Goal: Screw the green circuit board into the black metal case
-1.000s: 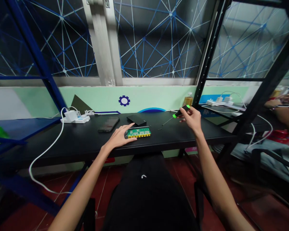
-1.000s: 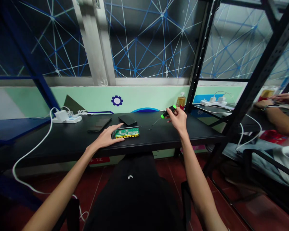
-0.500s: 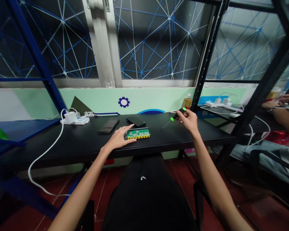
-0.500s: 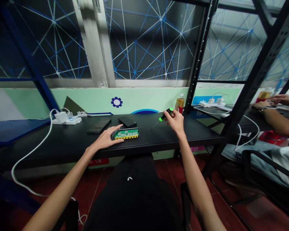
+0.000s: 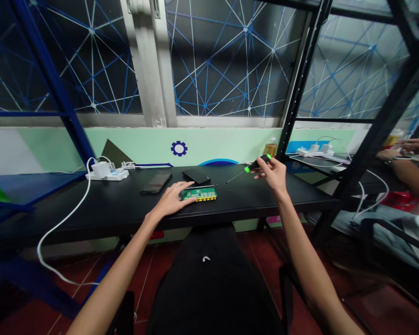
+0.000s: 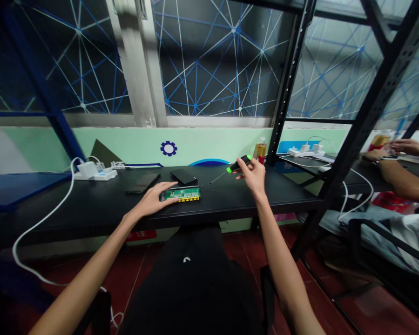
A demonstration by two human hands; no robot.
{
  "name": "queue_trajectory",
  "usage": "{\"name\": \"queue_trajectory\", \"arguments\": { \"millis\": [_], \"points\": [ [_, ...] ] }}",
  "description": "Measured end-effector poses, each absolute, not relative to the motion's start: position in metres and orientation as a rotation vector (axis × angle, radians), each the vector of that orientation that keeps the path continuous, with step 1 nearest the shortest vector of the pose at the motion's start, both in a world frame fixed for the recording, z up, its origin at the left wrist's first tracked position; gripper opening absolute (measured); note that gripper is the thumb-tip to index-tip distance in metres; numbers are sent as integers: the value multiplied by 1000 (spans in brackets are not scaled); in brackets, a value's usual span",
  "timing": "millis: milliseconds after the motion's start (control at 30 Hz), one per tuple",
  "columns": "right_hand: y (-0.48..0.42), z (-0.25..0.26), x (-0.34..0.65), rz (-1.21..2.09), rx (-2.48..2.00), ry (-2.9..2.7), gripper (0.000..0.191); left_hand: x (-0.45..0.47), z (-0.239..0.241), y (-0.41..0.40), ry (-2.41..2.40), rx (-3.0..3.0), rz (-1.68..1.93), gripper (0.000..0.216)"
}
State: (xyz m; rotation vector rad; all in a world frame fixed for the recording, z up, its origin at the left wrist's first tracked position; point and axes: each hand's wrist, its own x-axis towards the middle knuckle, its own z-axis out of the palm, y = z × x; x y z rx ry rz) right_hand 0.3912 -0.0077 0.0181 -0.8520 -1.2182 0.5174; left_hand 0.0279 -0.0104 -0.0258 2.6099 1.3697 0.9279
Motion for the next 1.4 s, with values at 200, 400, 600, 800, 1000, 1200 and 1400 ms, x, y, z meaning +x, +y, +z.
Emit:
{"name": "queue_trajectory", "arguments": {
  "millis": [200,400,600,800,1000,1200,1400],
  "points": [
    [-25,28,368,641,-723,-1145,43,53,-10,-30,1144,2400,1321,32],
    [-33,25,341,690,-702,-1227,40,67,-10,-36,1169,2029,1363,28],
    [-33,21,330,711,-688,-1247,39,66,-19,-28,1178,1985,1349,26],
    [-34,19,327,728,-691,-1250,42,71,-19,-31,1094,1896,1358,24],
    [-32,18,326,748,-661,-1223,44,70,-23,-28,1127,1956,1402,27],
    [-33,21,330,688,-685,-1234,43,67,-26,-29,1179,2167,1532,24],
    [-34,21,329,699,-688,-1238,43,69,-25,-33,1171,2228,1554,21]
  ]
}}
